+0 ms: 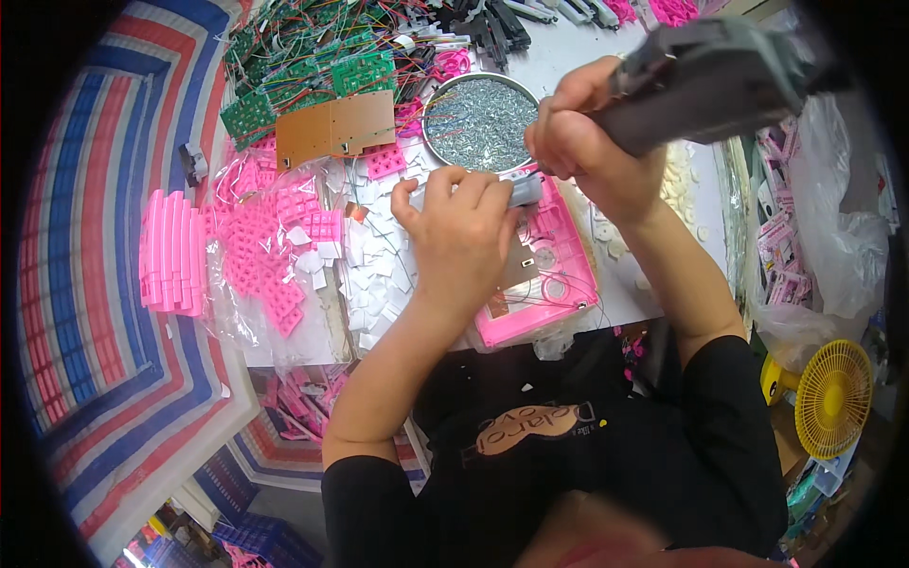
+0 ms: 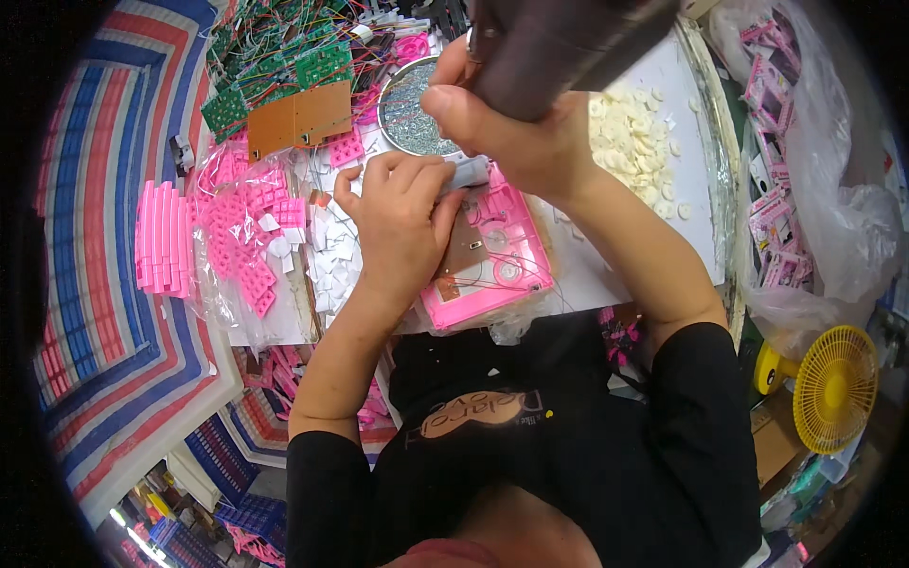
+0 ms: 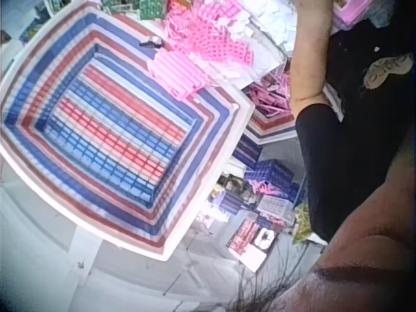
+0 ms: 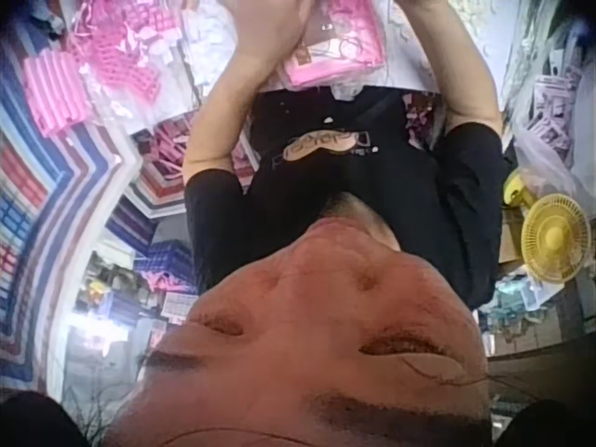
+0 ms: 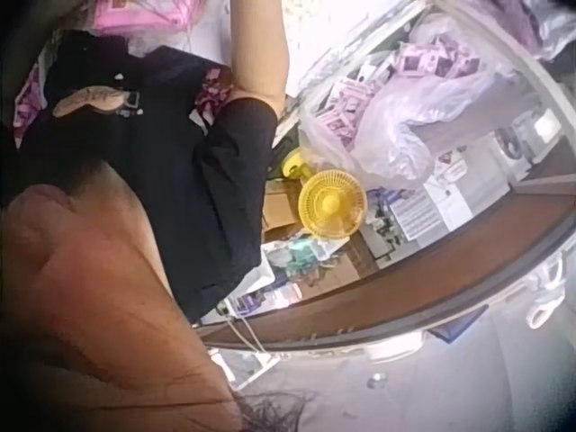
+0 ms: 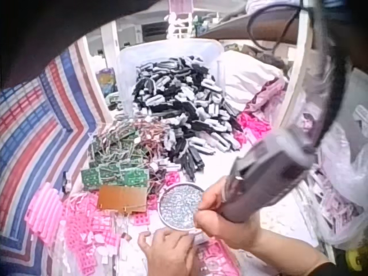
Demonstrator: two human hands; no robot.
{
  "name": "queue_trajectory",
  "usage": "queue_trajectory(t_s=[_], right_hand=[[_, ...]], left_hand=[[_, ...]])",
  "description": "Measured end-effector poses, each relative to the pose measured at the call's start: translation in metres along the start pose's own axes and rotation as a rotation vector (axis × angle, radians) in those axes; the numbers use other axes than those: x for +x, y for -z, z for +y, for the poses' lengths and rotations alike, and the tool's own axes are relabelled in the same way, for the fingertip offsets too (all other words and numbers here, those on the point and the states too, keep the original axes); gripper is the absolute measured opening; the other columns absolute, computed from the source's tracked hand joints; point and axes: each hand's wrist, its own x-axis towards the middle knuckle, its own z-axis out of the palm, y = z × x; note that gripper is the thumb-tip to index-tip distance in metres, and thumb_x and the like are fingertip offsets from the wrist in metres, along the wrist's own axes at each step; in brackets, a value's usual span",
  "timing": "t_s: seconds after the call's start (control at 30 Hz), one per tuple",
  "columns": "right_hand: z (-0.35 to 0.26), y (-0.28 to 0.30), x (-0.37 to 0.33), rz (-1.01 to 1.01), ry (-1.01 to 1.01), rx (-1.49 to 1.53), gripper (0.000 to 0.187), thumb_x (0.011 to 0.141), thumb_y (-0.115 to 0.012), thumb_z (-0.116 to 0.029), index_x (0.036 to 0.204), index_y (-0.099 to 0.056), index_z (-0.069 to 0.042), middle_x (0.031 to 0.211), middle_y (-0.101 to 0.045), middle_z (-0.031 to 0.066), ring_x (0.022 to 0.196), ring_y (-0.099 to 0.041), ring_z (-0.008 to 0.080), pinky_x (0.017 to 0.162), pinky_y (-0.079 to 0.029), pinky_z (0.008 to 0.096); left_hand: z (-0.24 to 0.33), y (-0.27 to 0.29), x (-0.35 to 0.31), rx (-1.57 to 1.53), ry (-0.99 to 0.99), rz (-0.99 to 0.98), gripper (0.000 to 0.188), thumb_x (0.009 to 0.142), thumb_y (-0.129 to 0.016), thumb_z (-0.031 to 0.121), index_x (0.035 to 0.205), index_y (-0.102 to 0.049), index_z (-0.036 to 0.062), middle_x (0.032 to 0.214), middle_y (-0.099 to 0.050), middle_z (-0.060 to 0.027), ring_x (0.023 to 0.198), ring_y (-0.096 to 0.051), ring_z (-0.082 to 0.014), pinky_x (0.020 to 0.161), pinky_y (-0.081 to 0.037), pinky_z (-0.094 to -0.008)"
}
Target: Assembling electronic components and circuit boards into a pink plastic toy casing using a hot glue gun.
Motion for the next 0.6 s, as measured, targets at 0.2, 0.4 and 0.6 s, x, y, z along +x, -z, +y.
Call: queue_trajectory(t_s=[0.2,0.4,0.6], right_hand=[[0.019,-0.011,0.0,0.053,0.031,-0.057,0.013,0.088,-0.068,-0.001,0.093,-0.056,-0.002,0.078,-0.062,0.0067,0.061,-0.054,0.011,0.06,-0.048,0.0301],[0.022,-0.014,-0.003,0.026,0.013,-0.121,0.016,0.084,-0.075,-0.002,0.09,-0.06,-0.004,0.084,-0.063,0.0033,0.073,-0.056,0.0092,0.064,-0.047,0.0263],[0.017,0.025,0.003,-0.185,-0.179,-0.094,0.059,0.083,-0.083,-0.015,0.133,-0.054,-0.003,0.122,-0.06,0.0077,0.112,-0.057,0.017,0.096,-0.045,0.0339]], left_hand=[[-0.004,-0.004,-0.004,-0.03,0.017,-0.007,0.022,0.078,-0.08,0.021,0.097,-0.07,0.0151,0.101,-0.068,0.0041,0.106,-0.058,-0.0199,0.099,-0.027,-0.0528],[-0.007,-0.003,-0.003,-0.062,0.013,-0.019,0.023,0.077,-0.081,0.019,0.095,-0.068,0.0117,0.101,-0.066,-0.0009,0.107,-0.058,-0.0235,0.098,-0.028,-0.0527],[-0.021,-0.008,0.009,-0.255,-0.004,-0.216,0.029,0.082,-0.076,0.017,0.106,-0.063,0.0087,0.107,-0.067,-0.0076,0.109,-0.062,-0.0294,0.106,-0.031,-0.0596]])
